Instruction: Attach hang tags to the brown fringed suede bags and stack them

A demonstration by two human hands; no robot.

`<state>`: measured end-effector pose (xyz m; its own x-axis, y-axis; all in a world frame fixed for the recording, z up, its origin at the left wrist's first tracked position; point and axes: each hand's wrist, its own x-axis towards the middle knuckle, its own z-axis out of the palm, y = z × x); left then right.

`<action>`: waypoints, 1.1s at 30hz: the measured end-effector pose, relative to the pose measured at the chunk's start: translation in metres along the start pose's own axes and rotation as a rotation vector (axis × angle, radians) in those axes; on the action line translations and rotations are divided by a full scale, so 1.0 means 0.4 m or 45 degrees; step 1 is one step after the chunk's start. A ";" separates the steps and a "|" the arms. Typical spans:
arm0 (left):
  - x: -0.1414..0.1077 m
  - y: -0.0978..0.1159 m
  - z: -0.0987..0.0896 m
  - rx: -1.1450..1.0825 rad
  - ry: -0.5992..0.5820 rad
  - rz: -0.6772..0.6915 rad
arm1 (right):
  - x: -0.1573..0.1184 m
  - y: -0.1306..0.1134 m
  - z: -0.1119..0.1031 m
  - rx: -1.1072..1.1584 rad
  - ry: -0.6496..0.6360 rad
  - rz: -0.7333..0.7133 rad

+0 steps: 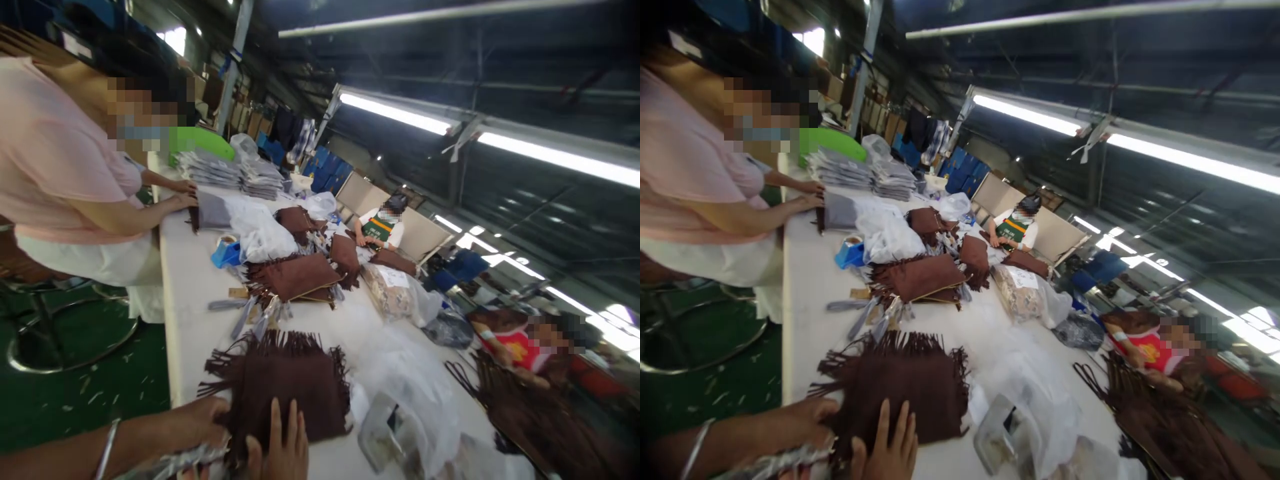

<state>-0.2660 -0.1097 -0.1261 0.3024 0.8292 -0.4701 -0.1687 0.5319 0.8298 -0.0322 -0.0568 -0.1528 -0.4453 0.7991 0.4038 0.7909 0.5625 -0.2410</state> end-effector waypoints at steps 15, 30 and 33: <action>0.062 0.059 -0.021 -0.039 0.015 -0.018 | 0.200 0.064 -0.023 -0.189 -0.278 0.167; -0.044 0.031 -0.101 1.582 0.483 0.344 | 0.075 0.009 -0.110 -0.046 -0.366 0.259; -0.011 0.007 -0.100 1.858 0.463 0.670 | -0.009 0.000 -0.162 0.074 -0.415 0.302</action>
<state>-0.3052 -0.1051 -0.1337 0.2369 0.9680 0.0834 0.8909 -0.2506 0.3787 -0.0032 -0.0734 -0.0969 -0.3706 0.9282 0.0321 0.8667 0.3580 -0.3474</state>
